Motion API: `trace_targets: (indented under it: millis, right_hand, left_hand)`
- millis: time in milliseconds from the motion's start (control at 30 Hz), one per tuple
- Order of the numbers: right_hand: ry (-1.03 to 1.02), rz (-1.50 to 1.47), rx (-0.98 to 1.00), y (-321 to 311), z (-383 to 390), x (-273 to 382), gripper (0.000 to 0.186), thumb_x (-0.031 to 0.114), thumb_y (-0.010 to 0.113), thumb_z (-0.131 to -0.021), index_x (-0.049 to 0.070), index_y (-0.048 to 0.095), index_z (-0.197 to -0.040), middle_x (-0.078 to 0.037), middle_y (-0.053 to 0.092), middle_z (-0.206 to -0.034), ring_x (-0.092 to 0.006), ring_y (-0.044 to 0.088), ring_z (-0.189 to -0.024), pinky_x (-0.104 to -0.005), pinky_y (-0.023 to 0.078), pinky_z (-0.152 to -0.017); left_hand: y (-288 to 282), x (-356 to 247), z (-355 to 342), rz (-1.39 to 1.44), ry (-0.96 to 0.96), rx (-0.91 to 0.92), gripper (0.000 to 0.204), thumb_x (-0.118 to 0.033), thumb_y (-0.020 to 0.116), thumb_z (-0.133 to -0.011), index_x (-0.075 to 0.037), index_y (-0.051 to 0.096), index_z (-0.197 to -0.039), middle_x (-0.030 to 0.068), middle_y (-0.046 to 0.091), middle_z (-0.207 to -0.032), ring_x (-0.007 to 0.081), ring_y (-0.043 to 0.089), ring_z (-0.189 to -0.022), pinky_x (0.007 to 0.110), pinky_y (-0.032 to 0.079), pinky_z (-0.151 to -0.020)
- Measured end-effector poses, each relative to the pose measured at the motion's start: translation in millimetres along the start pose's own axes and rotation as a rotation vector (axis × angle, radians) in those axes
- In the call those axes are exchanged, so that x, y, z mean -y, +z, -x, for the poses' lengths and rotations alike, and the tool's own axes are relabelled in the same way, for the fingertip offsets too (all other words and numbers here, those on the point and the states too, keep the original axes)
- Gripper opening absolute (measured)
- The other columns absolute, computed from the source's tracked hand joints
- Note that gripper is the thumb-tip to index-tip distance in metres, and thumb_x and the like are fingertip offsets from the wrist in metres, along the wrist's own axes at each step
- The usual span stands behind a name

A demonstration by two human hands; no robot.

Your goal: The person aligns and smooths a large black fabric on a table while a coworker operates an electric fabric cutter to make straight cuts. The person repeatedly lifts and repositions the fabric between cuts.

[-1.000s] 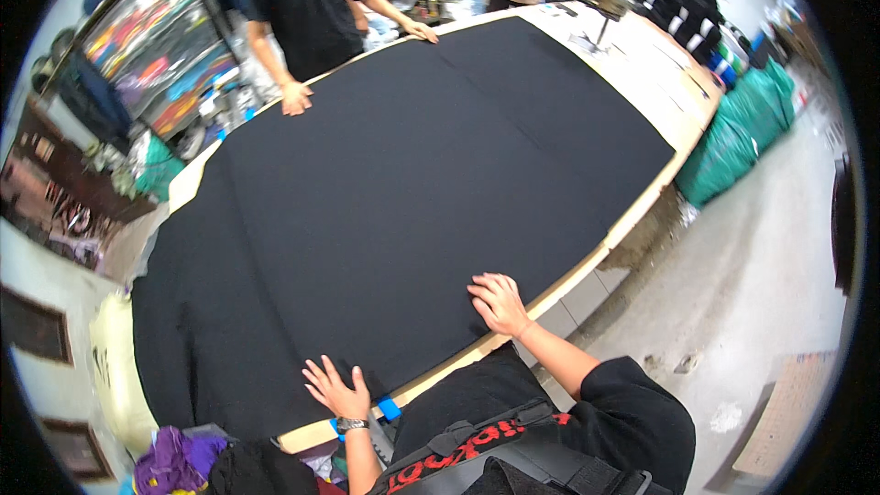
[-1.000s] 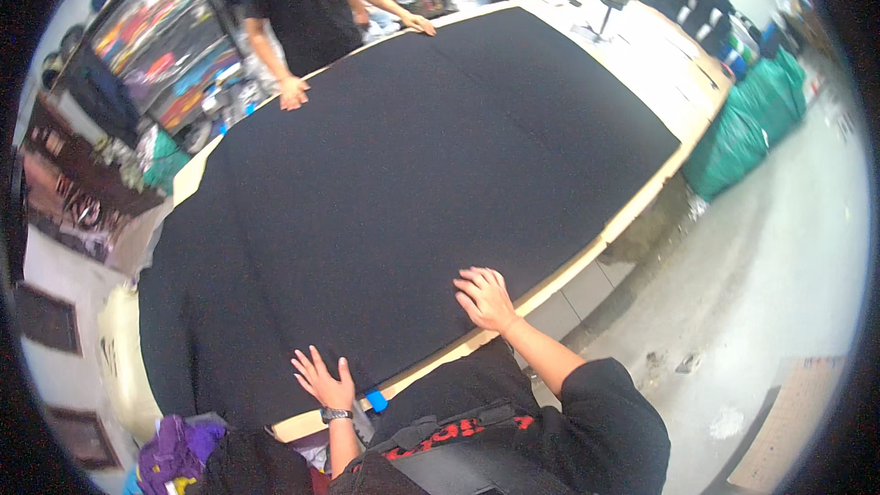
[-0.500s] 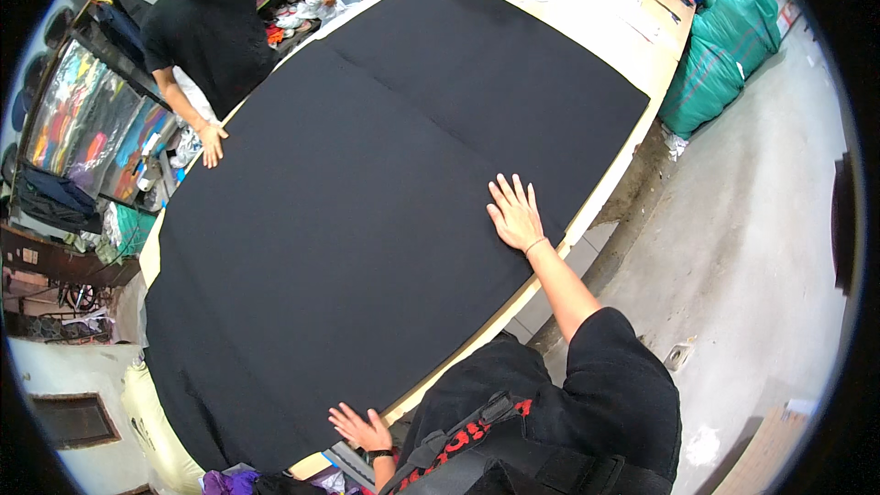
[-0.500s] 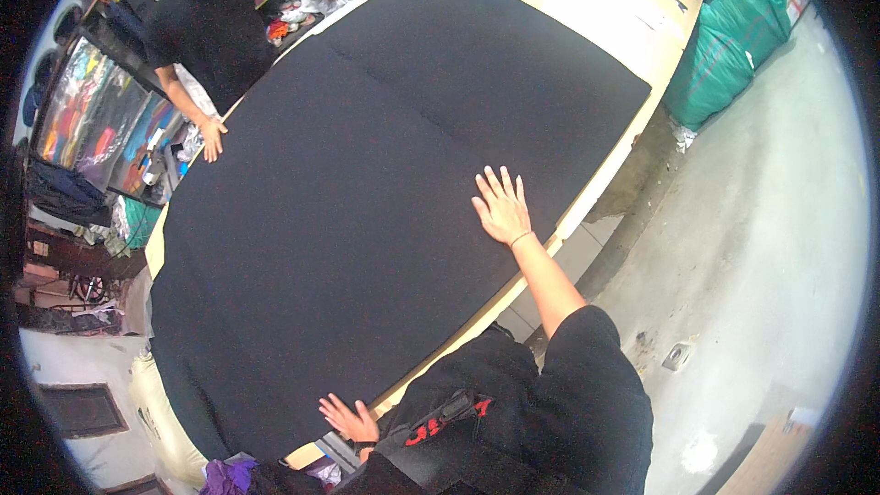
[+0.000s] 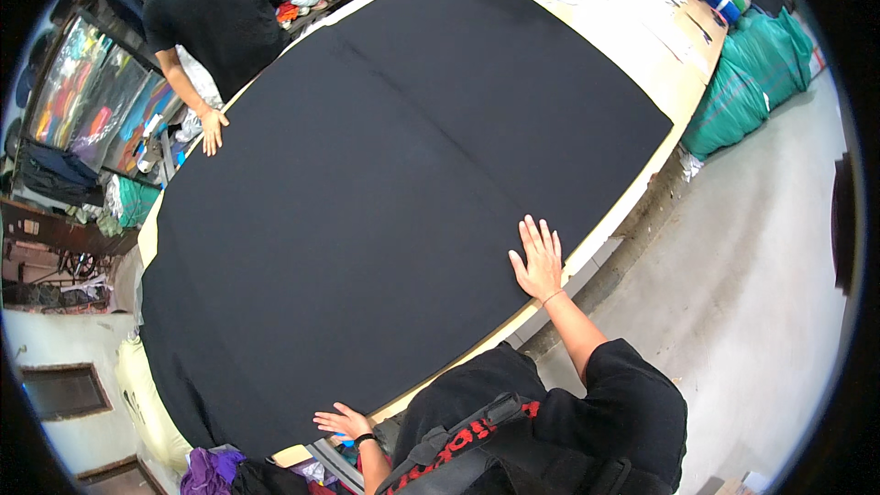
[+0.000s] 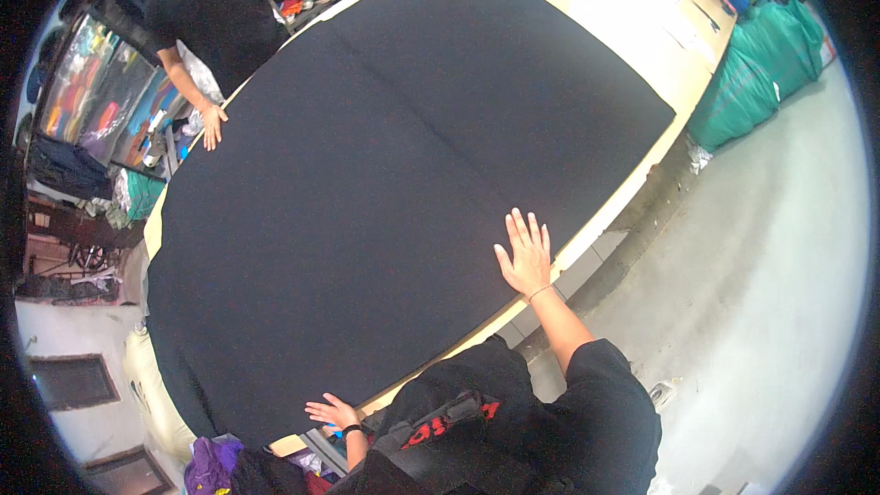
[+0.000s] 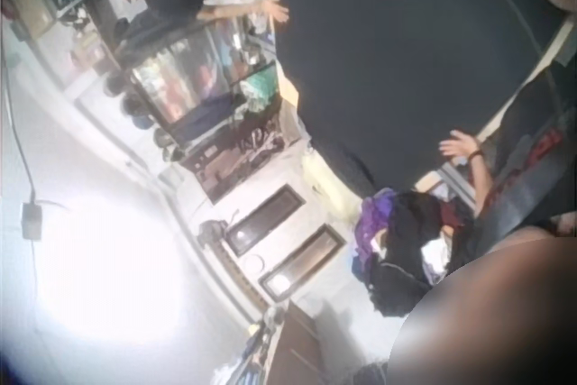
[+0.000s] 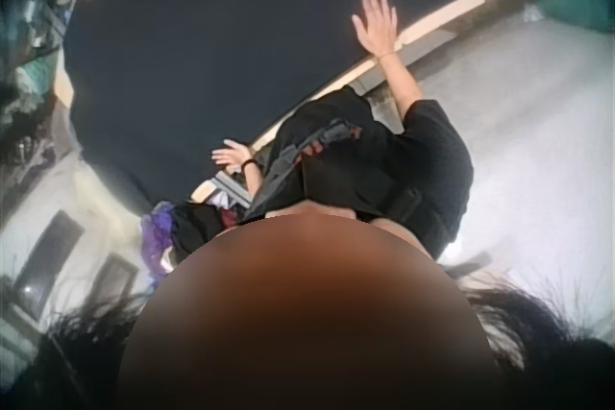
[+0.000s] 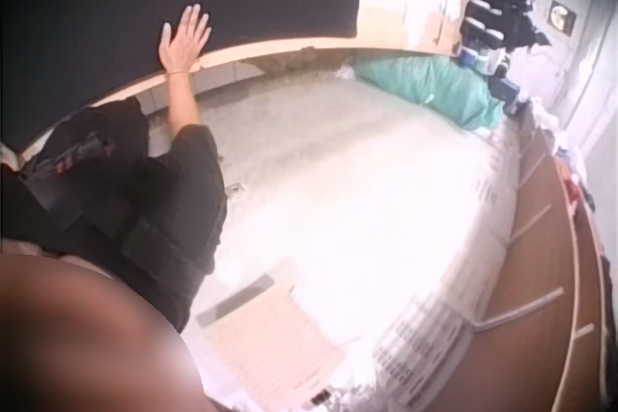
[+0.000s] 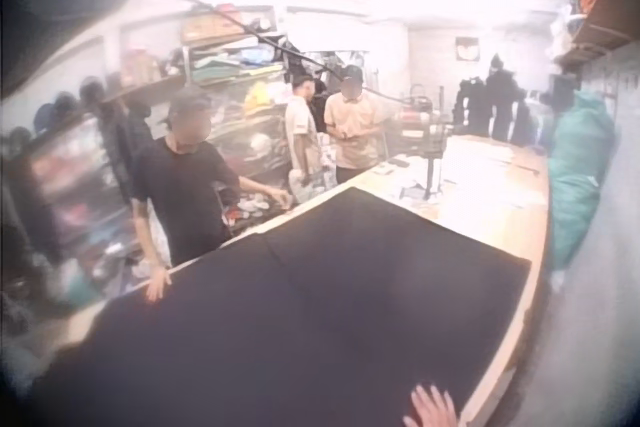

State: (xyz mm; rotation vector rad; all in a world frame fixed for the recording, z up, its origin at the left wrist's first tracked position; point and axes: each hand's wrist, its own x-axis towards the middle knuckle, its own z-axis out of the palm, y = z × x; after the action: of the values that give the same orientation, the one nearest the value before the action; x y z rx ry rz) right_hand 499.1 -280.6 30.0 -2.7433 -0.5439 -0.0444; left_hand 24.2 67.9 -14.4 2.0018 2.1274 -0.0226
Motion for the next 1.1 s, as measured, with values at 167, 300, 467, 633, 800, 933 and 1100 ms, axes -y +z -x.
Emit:
trace_targets:
  millis: [167,300,467,633,800,933,1100]
  right_hand:
    - [0.202,-0.140,-0.020,-5,-26,15,0.057,0.040,0.058,-0.104,0.010,0.055,-0.152,-0.010,0.045,-0.165,-0.0369,0.031,-0.157,-0.0606,0.018,-0.128]
    - [-0.077,-0.290,-0.226,9,-118,39,0.048,0.032,0.060,-0.105,0.008,0.061,-0.147,-0.011,0.053,-0.159,-0.0369,0.038,-0.155,-0.0559,0.027,-0.126]
    - [-0.386,-0.139,-0.050,45,-216,85,0.064,0.044,0.052,-0.107,0.006,0.047,-0.158,-0.011,0.036,-0.171,-0.0349,0.027,-0.160,-0.0533,0.021,-0.130]
    - [-0.213,-0.064,0.092,52,-228,98,0.070,0.047,0.049,-0.107,0.005,0.039,-0.162,-0.013,0.034,-0.171,-0.0346,0.027,-0.160,-0.0547,0.015,-0.131]
    - [-0.325,-0.058,-0.169,61,-304,142,0.062,0.044,0.052,-0.107,0.001,0.053,-0.152,-0.016,0.045,-0.164,-0.0359,0.034,-0.156,-0.0566,0.018,-0.130]
    - [-0.481,-0.065,-0.203,88,-403,184,0.061,0.043,0.054,-0.107,0.001,0.054,-0.151,-0.017,0.045,-0.164,-0.0368,0.034,-0.156,-0.0543,0.025,-0.129]
    - [-0.221,0.023,0.044,118,-447,192,0.083,0.057,0.050,-0.105,0.001,0.033,-0.164,-0.018,0.030,-0.173,-0.0328,0.026,-0.161,-0.0481,0.019,-0.132]
  left_hand:
    - [-4,-4,16,-0.051,-0.011,0.001,0.086,-0.060,0.030,-0.111,-0.006,0.001,-0.171,0.0249,-0.007,-0.177,0.0428,-0.005,-0.163,0.064,0.004,-0.127]
    - [-5,-4,23,-0.077,-0.070,-0.014,0.088,-0.062,0.031,-0.110,-0.007,0.000,-0.171,0.0234,-0.009,-0.177,0.0423,-0.005,-0.164,0.062,0.004,-0.128]
    - [-8,-3,27,-0.116,-0.168,0.027,0.092,-0.067,0.032,-0.108,-0.009,-0.001,-0.171,0.0240,-0.008,-0.177,0.0420,-0.004,-0.164,0.063,0.004,-0.127]
    - [-10,-9,29,0.005,-0.273,0.104,0.095,-0.070,0.035,-0.106,-0.016,-0.007,-0.171,0.0189,-0.014,-0.177,0.0391,0.000,-0.164,0.065,0.006,-0.127]
    - [-2,0,31,0.008,-0.295,0.068,0.093,-0.070,0.039,-0.104,-0.021,-0.001,-0.173,0.0108,-0.009,-0.180,0.0357,0.005,-0.165,0.065,0.008,-0.127]
    - [17,25,20,-0.126,-0.261,0.047,0.096,-0.070,0.042,-0.103,-0.015,0.002,-0.171,0.0163,-0.005,-0.177,0.0354,0.006,-0.163,0.055,0.012,-0.128]
    - [38,44,12,-0.207,-0.038,-0.379,0.094,-0.068,0.049,-0.101,-0.011,0.021,-0.170,0.0217,0.017,-0.176,0.0417,0.024,-0.160,0.055,0.028,-0.127]
